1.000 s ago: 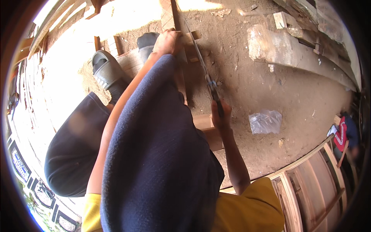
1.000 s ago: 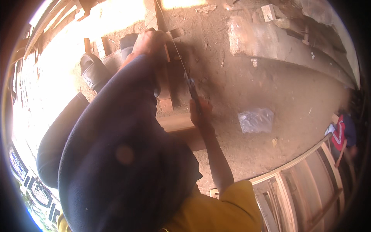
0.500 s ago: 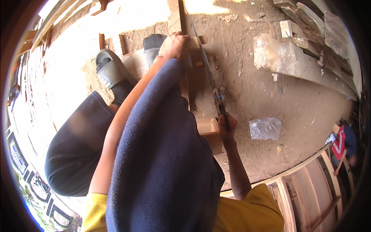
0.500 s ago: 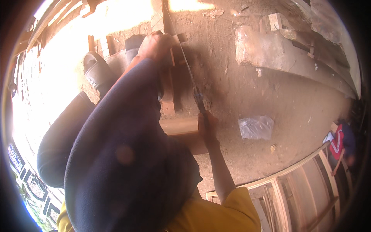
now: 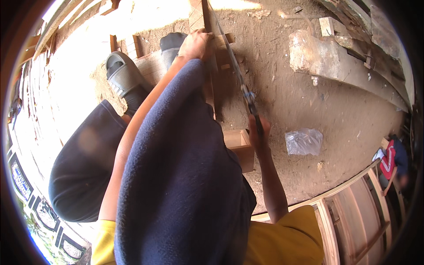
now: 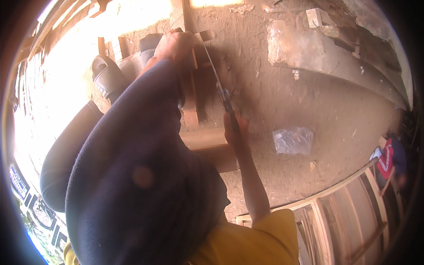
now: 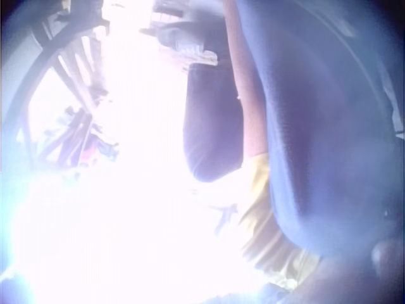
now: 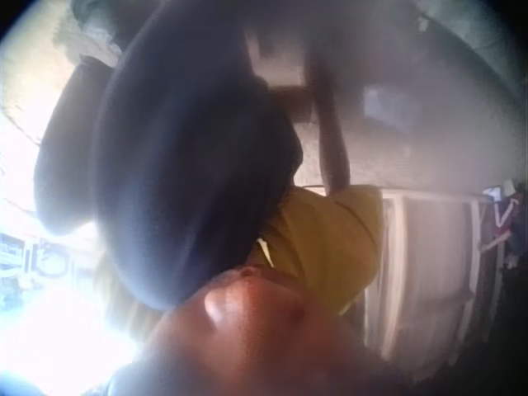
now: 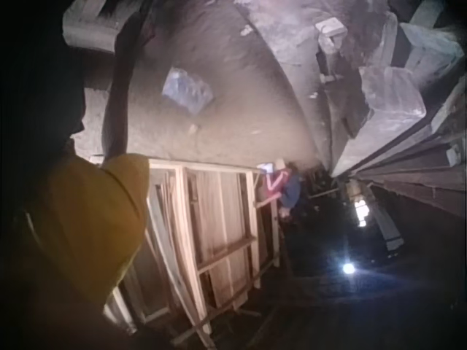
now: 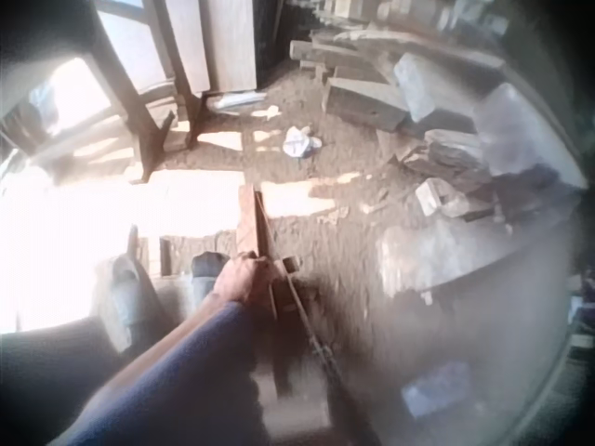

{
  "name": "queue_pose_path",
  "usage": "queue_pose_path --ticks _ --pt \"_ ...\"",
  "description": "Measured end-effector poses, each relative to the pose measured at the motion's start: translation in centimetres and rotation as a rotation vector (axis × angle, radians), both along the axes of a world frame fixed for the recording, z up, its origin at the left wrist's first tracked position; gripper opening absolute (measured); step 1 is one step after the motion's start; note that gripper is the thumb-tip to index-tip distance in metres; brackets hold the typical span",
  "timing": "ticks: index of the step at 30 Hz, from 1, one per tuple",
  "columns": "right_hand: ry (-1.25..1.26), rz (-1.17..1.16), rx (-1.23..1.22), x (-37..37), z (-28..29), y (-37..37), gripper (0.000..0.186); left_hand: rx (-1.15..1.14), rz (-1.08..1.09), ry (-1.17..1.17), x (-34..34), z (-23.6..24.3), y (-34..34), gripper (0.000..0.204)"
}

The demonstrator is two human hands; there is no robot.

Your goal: The person uses a hand saw to cut a small piece of wood that is held in place by their foot. The person repeatedly saws through the wood, creating sawdust, and then separates the cut piece.

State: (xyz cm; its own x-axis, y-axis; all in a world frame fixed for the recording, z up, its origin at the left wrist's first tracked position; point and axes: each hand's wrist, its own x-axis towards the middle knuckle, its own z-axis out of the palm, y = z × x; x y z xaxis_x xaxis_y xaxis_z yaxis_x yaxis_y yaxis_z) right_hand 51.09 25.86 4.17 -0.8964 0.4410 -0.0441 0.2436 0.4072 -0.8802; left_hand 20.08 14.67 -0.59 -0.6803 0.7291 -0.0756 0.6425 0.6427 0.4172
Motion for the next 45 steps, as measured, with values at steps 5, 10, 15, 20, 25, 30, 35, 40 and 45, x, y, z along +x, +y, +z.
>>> queue_pose_path --ticks 5,10,15,20,25,30,35,40,45 --pt "-0.022 -0.032 -0.048 -3.0 1.4 -0.9 0.027 0.013 -0.083 -0.039 -0.5 -1.0 0.4 0.026" --pt "-0.016 -0.051 -0.014 0.4 1.9 -1.8 0.03 -0.054 -0.035 -0.023 0.2 -0.7 -0.1 0.023" --pt "-0.023 -0.019 -0.054 -6.0 1.9 -1.3 0.027 -0.009 -0.081 0.049 -0.6 -2.9 0.0 0.028" --pt "0.023 -0.053 0.02 -1.5 2.1 -2.2 0.03 -0.053 -0.069 0.054 -0.3 -1.2 0.0 0.033" --pt "-0.027 -0.032 -0.03 -6.0 1.9 -1.6 0.026 -0.073 -0.099 -0.009 -0.2 -1.2 0.6 0.031" --pt "-0.009 -0.043 0.015 -1.8 1.6 -2.4 0.029 -0.112 -0.069 0.031 -0.6 -3.1 -0.3 0.031" --pt "-0.033 -0.046 -0.056 -7.5 2.1 -1.1 0.028 -0.092 -0.095 0.035 -0.4 -1.5 0.3 0.028" --pt "0.17 0.012 0.072 -4.1 0.1 -1.6 0.029 0.014 -0.118 0.026 -1.3 -3.1 -0.5 0.03" --pt "0.113 0.001 -0.031 -4.6 1.1 -0.6 0.028 -0.099 -0.104 0.029 -0.4 -0.9 0.4 0.028"
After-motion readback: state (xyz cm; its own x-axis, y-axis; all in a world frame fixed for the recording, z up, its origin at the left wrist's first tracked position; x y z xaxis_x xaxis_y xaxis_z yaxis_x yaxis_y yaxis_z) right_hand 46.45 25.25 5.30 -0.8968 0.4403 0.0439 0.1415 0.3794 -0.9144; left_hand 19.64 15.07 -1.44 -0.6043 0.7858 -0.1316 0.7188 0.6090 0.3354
